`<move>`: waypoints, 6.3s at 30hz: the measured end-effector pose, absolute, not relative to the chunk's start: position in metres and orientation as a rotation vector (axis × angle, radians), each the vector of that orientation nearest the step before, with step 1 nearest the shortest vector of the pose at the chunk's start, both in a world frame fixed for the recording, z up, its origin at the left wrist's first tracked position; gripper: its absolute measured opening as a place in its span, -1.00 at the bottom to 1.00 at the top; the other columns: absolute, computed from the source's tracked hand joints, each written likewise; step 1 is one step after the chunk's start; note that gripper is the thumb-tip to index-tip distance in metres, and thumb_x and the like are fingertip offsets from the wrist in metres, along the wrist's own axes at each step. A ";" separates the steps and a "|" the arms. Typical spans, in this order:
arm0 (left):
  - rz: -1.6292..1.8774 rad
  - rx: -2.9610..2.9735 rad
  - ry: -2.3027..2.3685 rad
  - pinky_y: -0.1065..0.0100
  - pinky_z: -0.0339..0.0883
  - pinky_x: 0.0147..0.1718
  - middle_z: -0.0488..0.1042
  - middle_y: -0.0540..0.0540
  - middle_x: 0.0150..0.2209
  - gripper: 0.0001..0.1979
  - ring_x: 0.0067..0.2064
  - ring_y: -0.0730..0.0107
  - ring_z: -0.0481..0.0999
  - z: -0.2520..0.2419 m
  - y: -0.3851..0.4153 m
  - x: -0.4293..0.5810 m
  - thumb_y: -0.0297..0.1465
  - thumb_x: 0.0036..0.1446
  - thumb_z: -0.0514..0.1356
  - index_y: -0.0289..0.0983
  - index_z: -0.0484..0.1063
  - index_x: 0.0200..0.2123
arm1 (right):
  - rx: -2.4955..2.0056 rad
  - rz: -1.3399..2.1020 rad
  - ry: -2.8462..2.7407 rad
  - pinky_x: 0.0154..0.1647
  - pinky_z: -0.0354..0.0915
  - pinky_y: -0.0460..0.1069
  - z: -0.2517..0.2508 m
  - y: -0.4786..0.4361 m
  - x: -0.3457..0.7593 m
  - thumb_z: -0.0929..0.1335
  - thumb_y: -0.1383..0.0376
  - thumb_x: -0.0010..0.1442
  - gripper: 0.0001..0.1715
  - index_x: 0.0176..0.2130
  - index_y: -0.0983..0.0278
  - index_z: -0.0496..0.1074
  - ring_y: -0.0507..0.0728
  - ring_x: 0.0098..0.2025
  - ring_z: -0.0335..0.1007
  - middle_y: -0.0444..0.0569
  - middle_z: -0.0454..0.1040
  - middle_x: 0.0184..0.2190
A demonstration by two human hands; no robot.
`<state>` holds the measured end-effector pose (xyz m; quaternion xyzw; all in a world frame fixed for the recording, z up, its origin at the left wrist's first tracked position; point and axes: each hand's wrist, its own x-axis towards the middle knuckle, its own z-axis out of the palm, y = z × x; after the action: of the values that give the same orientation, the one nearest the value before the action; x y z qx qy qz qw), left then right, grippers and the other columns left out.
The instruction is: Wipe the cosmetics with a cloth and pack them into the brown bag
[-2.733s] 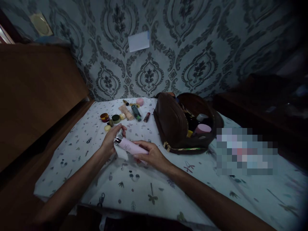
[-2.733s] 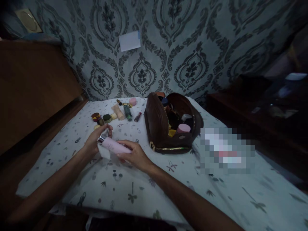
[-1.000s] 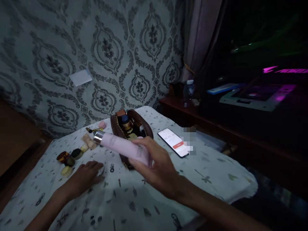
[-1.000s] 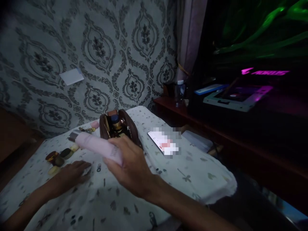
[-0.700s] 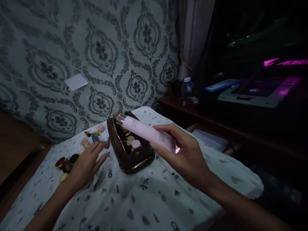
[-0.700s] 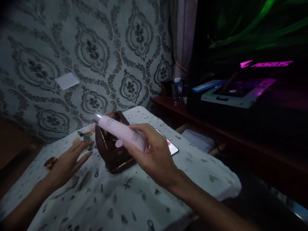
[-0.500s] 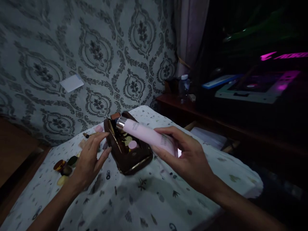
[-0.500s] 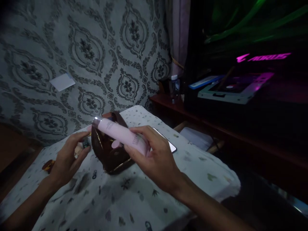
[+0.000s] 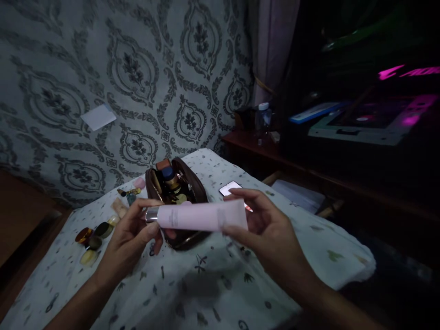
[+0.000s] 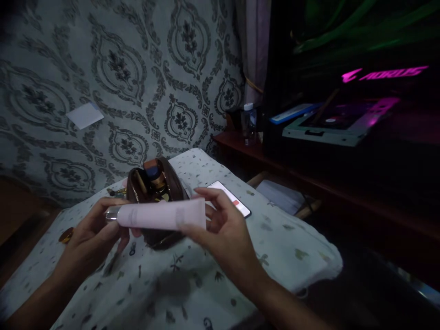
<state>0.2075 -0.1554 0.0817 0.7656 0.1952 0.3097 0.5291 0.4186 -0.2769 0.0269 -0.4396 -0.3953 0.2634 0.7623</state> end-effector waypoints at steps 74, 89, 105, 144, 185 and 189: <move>0.982 2.986 0.533 0.13 0.30 0.12 0.48 -0.18 0.08 -0.71 0.15 0.17 0.43 0.061 -0.096 0.194 -0.52 0.27 0.12 -0.20 0.41 0.04 | -1.677 0.441 -1.900 -0.38 0.17 -0.14 0.105 -0.067 0.401 0.30 0.39 0.28 -0.78 -0.25 0.36 0.56 0.05 -0.33 0.48 -0.02 0.58 -0.44; 1.071 3.070 0.539 0.12 0.36 0.08 0.44 -0.24 0.08 -0.71 0.16 0.16 0.39 0.056 -0.100 0.193 -0.56 0.27 0.09 -0.23 0.37 0.02 | -1.714 0.479 -1.940 -0.51 0.21 -0.14 0.106 -0.066 0.400 0.35 0.44 0.15 -0.79 -0.25 0.33 0.59 0.11 -0.41 0.53 0.02 0.59 -0.47; 1.086 3.062 0.615 0.11 0.36 0.08 0.42 -0.21 0.12 -0.68 0.18 0.16 0.34 0.047 -0.100 0.192 -0.54 0.29 0.07 -0.20 0.34 0.08 | -1.852 0.525 -1.782 -0.49 0.30 -0.16 0.113 -0.050 0.385 0.38 0.42 0.09 -0.83 -0.28 0.35 0.58 0.13 -0.30 0.59 0.09 0.64 -0.36; 0.969 3.064 0.543 0.11 0.26 0.18 0.35 -0.22 0.20 -0.64 0.26 0.19 0.27 0.049 -0.099 0.185 -0.49 0.33 0.05 -0.22 0.27 0.17 | -1.969 0.549 -1.885 -0.25 0.41 -0.14 0.091 -0.047 0.378 0.44 0.47 0.03 -0.63 -0.10 0.45 0.56 0.25 -0.06 0.56 0.18 0.60 -0.10; 0.938 3.015 0.559 -0.01 0.26 0.20 0.37 -0.26 0.20 -0.62 0.28 0.14 0.26 0.051 -0.100 0.185 -0.48 0.35 0.01 -0.22 0.28 0.20 | -1.957 0.470 -1.904 -0.21 0.34 -0.14 0.091 -0.047 0.381 0.43 0.29 0.18 -0.64 -0.04 0.40 0.53 0.21 -0.05 0.52 0.15 0.59 -0.09; 0.922 2.994 0.562 -0.02 0.23 0.22 0.35 -0.27 0.22 -0.59 0.32 0.14 0.22 0.054 -0.104 0.184 -0.48 0.36 -0.01 -0.21 0.22 0.24 | -1.981 0.389 -1.986 -0.27 0.31 -0.14 0.092 -0.044 0.381 0.42 0.26 0.17 -0.68 -0.10 0.41 0.55 0.19 -0.09 0.53 0.14 0.60 -0.14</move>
<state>0.1840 -0.1037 0.0536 0.9405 0.1765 0.2897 -0.0204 0.3808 -0.0436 0.0921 -0.6912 -0.6929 0.1357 0.1542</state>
